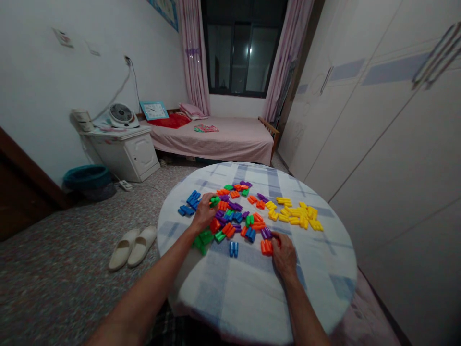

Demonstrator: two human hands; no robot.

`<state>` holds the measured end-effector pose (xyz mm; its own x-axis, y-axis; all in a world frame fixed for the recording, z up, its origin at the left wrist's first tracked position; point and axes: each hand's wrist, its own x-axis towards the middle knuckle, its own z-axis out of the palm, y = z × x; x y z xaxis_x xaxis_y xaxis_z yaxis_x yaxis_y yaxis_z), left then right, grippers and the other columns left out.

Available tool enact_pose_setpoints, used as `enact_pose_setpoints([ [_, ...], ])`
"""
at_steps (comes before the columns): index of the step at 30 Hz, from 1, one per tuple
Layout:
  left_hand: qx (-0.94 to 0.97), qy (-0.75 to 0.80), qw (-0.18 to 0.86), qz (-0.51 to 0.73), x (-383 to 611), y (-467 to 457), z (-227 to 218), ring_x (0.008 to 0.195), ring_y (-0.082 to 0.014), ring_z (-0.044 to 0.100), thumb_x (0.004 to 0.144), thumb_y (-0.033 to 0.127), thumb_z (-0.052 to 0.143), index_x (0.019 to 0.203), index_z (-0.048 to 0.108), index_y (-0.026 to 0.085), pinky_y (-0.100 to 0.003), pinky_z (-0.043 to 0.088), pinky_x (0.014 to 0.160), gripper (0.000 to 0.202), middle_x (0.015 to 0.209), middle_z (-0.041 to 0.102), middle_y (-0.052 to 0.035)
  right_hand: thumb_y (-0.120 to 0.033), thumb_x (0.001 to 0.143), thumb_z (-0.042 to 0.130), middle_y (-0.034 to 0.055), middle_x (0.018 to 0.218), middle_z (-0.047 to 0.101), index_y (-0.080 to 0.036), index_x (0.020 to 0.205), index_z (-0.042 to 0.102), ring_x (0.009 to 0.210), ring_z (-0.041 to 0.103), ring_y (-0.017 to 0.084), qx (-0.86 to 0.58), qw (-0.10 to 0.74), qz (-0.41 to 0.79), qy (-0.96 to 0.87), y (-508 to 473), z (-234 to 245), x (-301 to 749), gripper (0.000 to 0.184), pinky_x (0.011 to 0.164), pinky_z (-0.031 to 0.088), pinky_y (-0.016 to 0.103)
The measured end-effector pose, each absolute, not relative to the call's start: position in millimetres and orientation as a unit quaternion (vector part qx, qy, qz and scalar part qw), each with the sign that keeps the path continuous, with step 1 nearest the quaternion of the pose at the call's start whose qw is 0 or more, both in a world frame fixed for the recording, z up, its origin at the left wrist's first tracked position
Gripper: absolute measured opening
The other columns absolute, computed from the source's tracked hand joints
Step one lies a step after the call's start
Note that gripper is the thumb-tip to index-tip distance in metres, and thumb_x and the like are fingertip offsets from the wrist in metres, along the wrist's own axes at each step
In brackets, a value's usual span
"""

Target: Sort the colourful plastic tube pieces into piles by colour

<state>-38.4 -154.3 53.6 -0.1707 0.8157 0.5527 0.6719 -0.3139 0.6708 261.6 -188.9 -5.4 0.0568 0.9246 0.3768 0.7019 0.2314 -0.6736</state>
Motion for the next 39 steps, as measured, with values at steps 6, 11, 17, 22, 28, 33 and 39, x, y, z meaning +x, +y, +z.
enact_pose_setpoints([
  [6, 0.634, 0.625, 0.065, 0.452, -95.7, -211.6, 35.4, 0.114, -0.0231, 0.052, 0.068, 0.019, 0.051, 0.099, 0.06, 0.018, -0.04, 0.041, 0.101, 0.033, 0.116, 0.057, -0.0076, -0.03, 0.08, 0.039, 0.0097, 0.099, 0.065, -0.014, 0.1, 0.064, 0.094, 0.057, 0.021, -0.607, 0.393, 0.141, -0.676, -189.1, -3.9, 261.7, 0.036, 0.089, 0.041, 0.036],
  [11, 0.639, 0.639, 0.148, 0.4, -92.8, -240.2, 9.4, 0.117, -0.0248, 0.052, 0.076, 0.039, 0.054, 0.107, 0.062, 0.019, -0.043, 0.04, 0.103, 0.038, 0.124, 0.058, -0.0088, -0.029, 0.081, 0.037, 0.0095, 0.1, 0.064, -0.014, 0.101, 0.063, 0.094, 0.056, 0.021, -0.611, 0.386, 0.146, -0.675, -189.5, -2.6, 261.2, 0.036, 0.089, 0.041, 0.036],
  [17, 0.664, 0.626, 0.113, 0.392, -72.2, -232.3, 11.7, 0.119, -0.0247, 0.051, 0.082, 0.043, 0.052, 0.114, 0.06, 0.017, -0.043, 0.041, 0.102, 0.042, 0.128, 0.056, -0.011, -0.03, 0.08, 0.038, 0.0092, 0.1, 0.064, -0.014, 0.102, 0.063, 0.095, 0.056, 0.021, -0.612, 0.382, 0.151, -0.675, -188.3, -5.1, 262.9, 0.036, 0.09, 0.041, 0.036],
  [22, 0.692, 0.614, 0.007, 0.38, -44.9, -201.6, 39.9, 0.108, -0.0213, 0.056, 0.087, 0.031, 0.048, 0.105, 0.064, 0.018, -0.038, 0.043, 0.097, 0.028, 0.11, 0.064, -0.0086, -0.031, 0.08, 0.039, 0.0097, 0.1, 0.065, -0.014, 0.101, 0.063, 0.094, 0.056, 0.021, -0.61, 0.383, 0.15, -0.677, -187.0, -5.5, 263.4, 0.037, 0.09, 0.041, 0.036],
  [28, 0.718, 0.663, 0.075, 0.196, -0.6, -147.3, 59.6, 0.101, -0.023, 0.059, 0.081, 0.031, 0.056, 0.095, 0.069, 0.02, -0.033, 0.044, 0.089, 0.022, 0.099, 0.068, -0.0085, -0.03, 0.079, 0.038, 0.0097, 0.1, 0.065, -0.014, 0.1, 0.064, 0.094, 0.057, 0.021, -0.606, 0.388, 0.155, -0.677, -188.4, -4.3, 263.8, 0.036, 0.089, 0.041, 0.035],
  [33, 0.671, 0.708, 0.136, 0.171, 15.7, -115.6, 53.5, 0.093, -0.0266, 0.063, 0.067, 0.035, 0.069, 0.08, 0.07, 0.019, -0.032, 0.045, 0.079, 0.02, 0.087, 0.07, -0.0103, -0.029, 0.079, 0.039, 0.0089, 0.099, 0.066, -0.015, 0.099, 0.064, 0.094, 0.057, 0.021, -0.604, 0.389, 0.159, -0.678, -187.6, -6.1, 264.9, 0.034, 0.088, 0.042, 0.036],
  [39, 0.659, 0.684, 0.224, 0.217, 10.1, -99.7, 48.4, 0.064, -0.0175, 0.059, 0.052, 0.025, 0.073, 0.058, 0.063, 0.018, -0.024, 0.042, 0.061, 0.014, 0.055, 0.06, 0.0006, -0.028, 0.08, 0.04, 0.0077, 0.099, 0.065, -0.017, 0.099, 0.064, 0.094, 0.057, 0.021, -0.6, 0.391, 0.166, -0.678, -187.4, -5.5, 264.1, 0.033, 0.089, 0.041, 0.036],
])
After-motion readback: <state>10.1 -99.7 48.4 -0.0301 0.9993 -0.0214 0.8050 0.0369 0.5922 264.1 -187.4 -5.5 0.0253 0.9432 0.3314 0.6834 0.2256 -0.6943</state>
